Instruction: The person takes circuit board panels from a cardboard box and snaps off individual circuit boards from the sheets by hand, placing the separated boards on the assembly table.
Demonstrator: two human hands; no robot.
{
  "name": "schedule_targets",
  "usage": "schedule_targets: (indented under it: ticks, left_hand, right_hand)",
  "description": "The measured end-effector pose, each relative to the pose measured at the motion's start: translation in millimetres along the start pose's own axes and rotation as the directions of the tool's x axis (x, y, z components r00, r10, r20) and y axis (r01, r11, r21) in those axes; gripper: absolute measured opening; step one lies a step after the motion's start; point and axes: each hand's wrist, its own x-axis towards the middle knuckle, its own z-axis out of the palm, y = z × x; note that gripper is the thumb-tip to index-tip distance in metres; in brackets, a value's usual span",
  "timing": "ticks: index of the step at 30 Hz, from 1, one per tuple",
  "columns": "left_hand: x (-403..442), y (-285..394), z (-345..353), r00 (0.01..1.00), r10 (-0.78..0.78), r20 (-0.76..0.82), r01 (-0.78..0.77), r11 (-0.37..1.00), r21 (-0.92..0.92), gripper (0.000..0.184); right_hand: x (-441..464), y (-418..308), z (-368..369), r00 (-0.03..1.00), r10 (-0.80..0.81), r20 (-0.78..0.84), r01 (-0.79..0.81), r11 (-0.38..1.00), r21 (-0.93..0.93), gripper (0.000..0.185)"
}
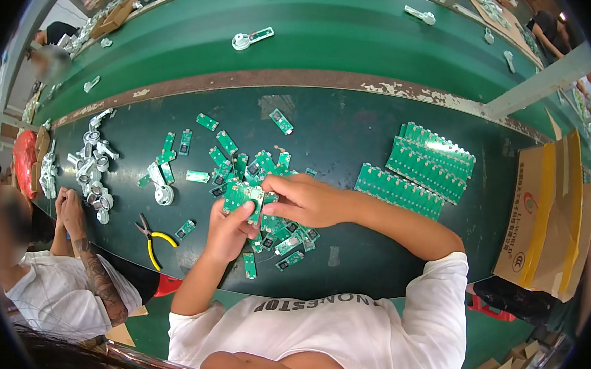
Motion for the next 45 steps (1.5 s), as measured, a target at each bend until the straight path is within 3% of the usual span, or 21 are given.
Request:
schedule_targets:
  ticks: [3, 4, 6, 9, 11, 13, 15, 17, 19, 24, 26, 28, 29, 33, 36, 37, 39, 40, 41, 43, 45]
  left_hand:
    - [1, -1, 5, 0.957, 0.290, 0.027, -0.260, 0.811, 0.524, 0.012]
    - [-1, 1, 7, 0.992, 0.127, 0.010, -0.121, 0.909, 0.400, 0.012]
    - [-2, 3, 16, 0.987, 0.160, 0.001, -0.149, 0.918, 0.367, 0.011]
    - [2, 1, 9, 0.971, 0.236, 0.046, -0.240, 0.935, 0.263, 0.013]
    - [6, 3, 2, 0.921, 0.373, 0.112, -0.359, 0.702, 0.615, 0.014]
    - [3, 4, 0, 0.970, 0.224, 0.095, -0.242, 0.840, 0.485, 0.015]
    - [3, 5, 6, 0.987, 0.145, 0.065, -0.157, 0.948, 0.276, 0.015]
    - [2, 5, 4, 0.987, 0.113, 0.115, -0.142, 0.947, 0.289, 0.015]
    - [-2, 11, 4, 0.984, 0.023, 0.177, -0.070, 0.962, 0.262, 0.014]
    - [-6, 0, 3, 0.966, 0.064, 0.251, -0.057, 0.998, -0.032, 0.013]
    - [-3, -2, 0, 0.969, 0.161, 0.187, -0.181, 0.979, 0.094, 0.012]
    - [-3, 4, 10, 0.957, 0.282, 0.074, -0.291, 0.912, 0.288, 0.010]
    - [-2, 3, 12, 0.956, 0.281, 0.085, -0.294, 0.911, 0.289, 0.010]
    - [-1, -1, 15, 0.945, 0.327, 0.003, -0.279, 0.801, 0.529, 0.006]
    - [-1, 5, 13, 0.969, 0.247, -0.016, -0.212, 0.862, 0.460, 0.017]
    - [-1, 4, 12, 0.968, 0.246, -0.040, -0.204, 0.875, 0.438, 0.020]
    - [0, 3, 13, 0.947, 0.321, -0.011, -0.274, 0.826, 0.493, 0.018]
    - [1, 1, 12, 0.923, 0.385, 0.004, -0.330, 0.785, 0.525, 0.017]
    - [10, -8, -16, 0.832, 0.516, 0.203, -0.494, 0.524, 0.694, 0.014]
    - [0, -4, -4, 0.956, 0.281, 0.078, -0.282, 0.819, 0.500, 0.008]
    - [21, -16, -48, 0.964, 0.225, 0.144, -0.267, 0.803, 0.534, 0.015]
  right_hand:
    - [9, 3, -2, 0.904, -0.322, -0.282, 0.288, 0.945, -0.157, 0.023]
    - [9, 5, -1, 0.904, -0.321, -0.284, 0.286, 0.945, -0.159, 0.023]
    - [7, 9, 4, 0.937, -0.293, -0.192, 0.225, 0.923, -0.311, 0.020]
    - [5, 10, 6, 0.948, -0.229, -0.223, 0.188, 0.964, -0.188, 0.019]
    - [3, 8, 8, 0.958, -0.160, -0.240, 0.124, 0.980, -0.158, 0.021]
    - [2, 4, 10, 0.984, -0.049, -0.172, 0.038, 0.997, -0.071, 0.023]
    - [2, 8, 16, 0.966, -0.174, -0.189, 0.150, 0.979, -0.138, 0.027]
    - [-1, 6, 13, 0.968, -0.199, -0.151, 0.170, 0.968, -0.184, 0.027]
    - [-5, -12, 4, 0.999, -0.036, 0.024, 0.034, 0.997, 0.075, 0.023]
    - [-7, -4, 16, 0.987, -0.153, -0.044, 0.158, 0.973, 0.169, 0.025]
    - [-6, -9, 12, 0.985, -0.147, -0.090, 0.164, 0.962, 0.219, 0.026]
    - [0, 4, 10, 0.959, -0.224, -0.172, 0.237, 0.970, 0.059, 0.027]
    - [3, 10, 7, 0.867, -0.416, -0.275, 0.341, 0.897, -0.282, 0.029]
    - [2, 12, 13, 0.868, -0.435, -0.241, 0.252, 0.802, -0.541, 0.025]
    - [3, 20, 18, 0.930, -0.296, -0.217, 0.195, 0.899, -0.391, 0.022]
    - [4, 17, 16, 0.865, -0.419, -0.274, 0.282, 0.860, -0.424, 0.023]
    - [-3, 7, 10, 0.945, -0.273, -0.182, 0.232, 0.948, -0.217, 0.025]
    - [-1, 7, 13, 0.916, -0.353, -0.191, 0.329, 0.933, -0.148, 0.028]
    - [1, 7, 19, 0.907, -0.374, -0.192, 0.362, 0.927, -0.099, 0.030]
    - [0, 9, 22, 0.907, -0.380, -0.183, 0.358, 0.923, -0.142, 0.033]
    - [3, 11, 24, 0.869, -0.458, -0.186, 0.430, 0.886, -0.174, 0.035]
